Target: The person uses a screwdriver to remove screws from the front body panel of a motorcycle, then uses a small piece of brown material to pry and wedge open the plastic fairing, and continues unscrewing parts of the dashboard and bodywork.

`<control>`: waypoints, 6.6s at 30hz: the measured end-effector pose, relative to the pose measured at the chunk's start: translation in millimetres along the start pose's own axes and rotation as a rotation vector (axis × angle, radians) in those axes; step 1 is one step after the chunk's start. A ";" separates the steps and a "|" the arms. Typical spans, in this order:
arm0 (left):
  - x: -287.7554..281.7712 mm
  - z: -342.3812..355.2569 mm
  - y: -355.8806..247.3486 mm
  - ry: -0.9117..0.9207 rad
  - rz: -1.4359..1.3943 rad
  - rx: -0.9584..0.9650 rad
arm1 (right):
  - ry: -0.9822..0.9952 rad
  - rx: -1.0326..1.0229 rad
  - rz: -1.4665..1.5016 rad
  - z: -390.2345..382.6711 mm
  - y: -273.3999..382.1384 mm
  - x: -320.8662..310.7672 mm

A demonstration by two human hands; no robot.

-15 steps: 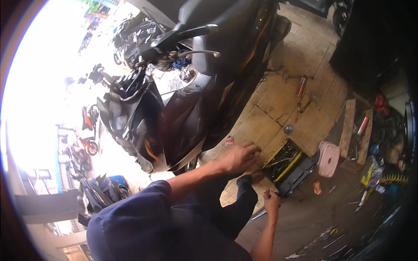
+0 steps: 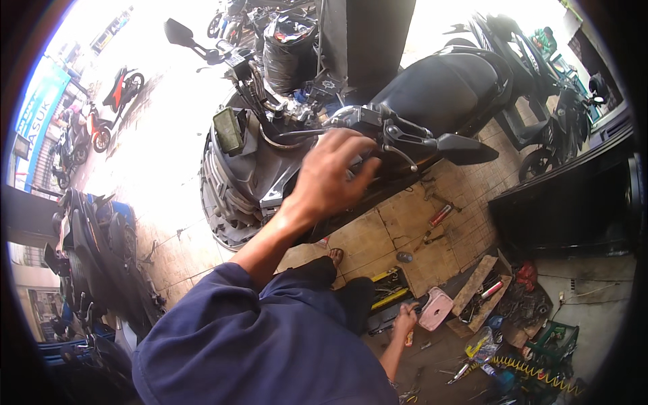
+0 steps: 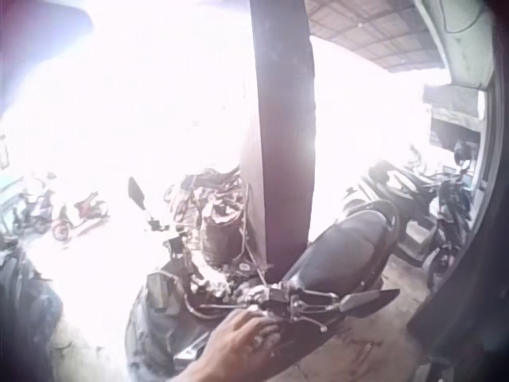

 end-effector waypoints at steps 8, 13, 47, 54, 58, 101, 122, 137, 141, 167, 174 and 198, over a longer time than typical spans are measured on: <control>-101.7 -8.7 113.8 -0.247 0.308 -0.442 | 0.152 -0.442 0.228 60.5 270.6 120.9; -100.2 -33.8 128.1 -0.255 0.239 -0.630 | 0.245 -0.523 0.027 112.6 403.9 184.3; -67.3 -4.9 191.1 -0.465 0.803 -1.684 | 1.475 -0.677 -0.619 189.7 500.9 328.8; -103.8 -27.1 77.1 -0.778 0.593 -1.083 | 1.463 -0.584 -0.536 213.2 490.7 331.6; -82.2 -65.6 -34.8 -0.563 0.764 -1.030 | 1.461 -0.651 -0.645 198.7 494.2 335.3; 501.2 -205.3 192.4 0.185 0.189 -1.605 | 1.863 -0.254 -1.037 222.0 396.4 305.6; 561.6 -259.4 401.0 0.201 0.439 -1.336 | 1.284 -0.179 -0.998 404.8 214.9 255.1; 201.8 -354.0 14.5 -0.661 0.416 -2.014 | 1.716 -0.858 -0.346 185.0 282.7 550.8; 82.0 -225.4 -57.1 -1.419 0.142 -1.302 | 1.751 -0.741 -0.677 139.1 268.4 604.6; 78.5 -68.5 -9.8 -0.612 0.822 -1.893 | 1.822 -0.570 -0.588 108.6 260.7 625.4; 85.8 -59.2 0.5 -0.525 0.701 -1.764 | 1.877 -0.023 -0.098 88.3 194.3 609.4; 101.9 -44.5 11.9 -0.426 0.646 -1.747 | 2.169 -0.505 -0.572 92.6 282.1 605.6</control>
Point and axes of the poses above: each hand's wrist, its own z-axis towards the middle knuckle, its own x-axis out of the palm, y = z × x, the point moved 5 cm from there along z, towards the middle knuckle, and after that the axes turned 6 degrees about -x, right-handed, at the moved point
